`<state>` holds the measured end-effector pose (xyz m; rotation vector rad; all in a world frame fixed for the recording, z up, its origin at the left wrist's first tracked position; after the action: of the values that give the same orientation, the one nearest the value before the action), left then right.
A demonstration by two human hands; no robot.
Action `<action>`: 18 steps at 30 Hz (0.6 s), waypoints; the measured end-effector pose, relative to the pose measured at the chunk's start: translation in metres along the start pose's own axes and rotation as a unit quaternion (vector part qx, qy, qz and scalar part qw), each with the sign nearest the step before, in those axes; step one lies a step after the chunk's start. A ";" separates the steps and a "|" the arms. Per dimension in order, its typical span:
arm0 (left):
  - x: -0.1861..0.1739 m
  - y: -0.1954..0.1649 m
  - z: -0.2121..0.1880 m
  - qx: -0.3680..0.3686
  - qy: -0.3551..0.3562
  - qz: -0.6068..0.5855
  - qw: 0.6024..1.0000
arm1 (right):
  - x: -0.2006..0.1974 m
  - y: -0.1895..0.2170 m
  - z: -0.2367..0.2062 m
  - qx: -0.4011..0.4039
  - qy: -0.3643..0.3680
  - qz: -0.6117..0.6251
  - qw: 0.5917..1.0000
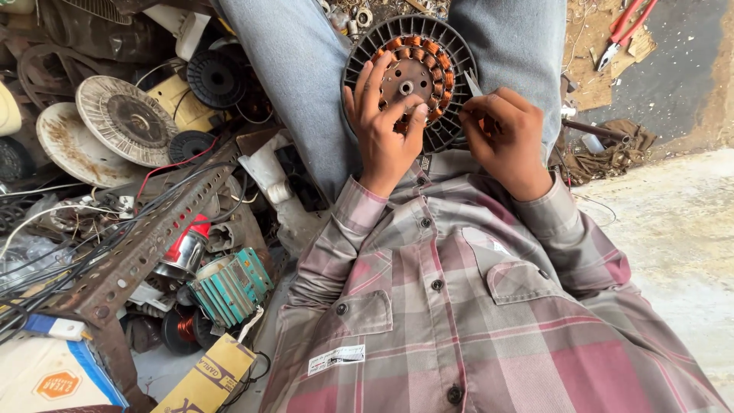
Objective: The person sits on the floor and uses scissors to trim and adjust copper windings on a motor stator. They repeatedly cut wire ends and tuck them into slots, occasionally reaching for small parts from a nearby workbench.
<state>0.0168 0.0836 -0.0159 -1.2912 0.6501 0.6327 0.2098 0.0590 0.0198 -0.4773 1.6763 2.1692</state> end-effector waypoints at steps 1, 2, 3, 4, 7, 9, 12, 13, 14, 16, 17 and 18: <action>0.001 0.000 0.002 0.000 0.002 0.003 1.000 | 0.000 -0.002 -0.001 0.007 0.002 0.008 1.000; 0.002 0.000 0.004 0.000 0.004 0.005 1.000 | 0.000 -0.004 -0.002 0.015 0.005 0.015 1.000; 0.002 -0.001 0.005 0.001 0.007 0.006 1.000 | -0.001 -0.004 -0.002 0.011 0.003 0.013 1.000; 0.002 -0.003 0.006 0.007 0.011 0.008 1.000 | -0.002 -0.005 -0.002 0.007 0.002 0.012 1.000; 0.000 -0.005 0.005 0.031 0.026 0.029 0.999 | -0.003 -0.005 -0.002 -0.002 0.004 0.019 1.000; -0.001 -0.006 0.004 0.057 0.041 0.056 0.996 | -0.002 -0.006 -0.002 -0.001 0.009 0.017 1.000; -0.007 -0.002 0.005 0.084 0.032 0.079 0.993 | 0.002 -0.003 -0.002 -0.011 0.026 0.000 1.000; -0.011 0.002 0.005 0.080 0.022 0.054 0.995 | 0.005 0.000 -0.001 -0.027 0.032 -0.007 0.999; -0.016 0.005 0.004 0.076 0.012 0.028 0.997 | 0.007 0.003 -0.001 -0.043 0.038 -0.015 0.998; -0.020 0.008 -0.001 0.073 0.007 -0.006 0.997 | 0.014 0.007 -0.001 -0.062 0.057 -0.020 0.996; -0.021 0.008 -0.005 0.076 0.012 -0.012 0.997 | 0.019 0.009 -0.001 -0.073 0.066 -0.021 0.995; -0.022 0.008 -0.007 0.081 0.015 -0.018 0.996 | 0.024 0.011 0.001 -0.088 0.070 -0.031 0.993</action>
<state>-0.0038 0.0763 -0.0060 -1.1616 0.6870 0.5207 0.1835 0.0591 0.0177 -0.7353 1.5227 2.2958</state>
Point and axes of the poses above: each hand's wrist, its own z-axis towards the middle knuckle, its own x-axis out of the palm, y = z × x, the point moved 7 cm from there along z, towards the middle knuckle, and after that the axes turned 5 degrees about -x, right-handed, at the moved point
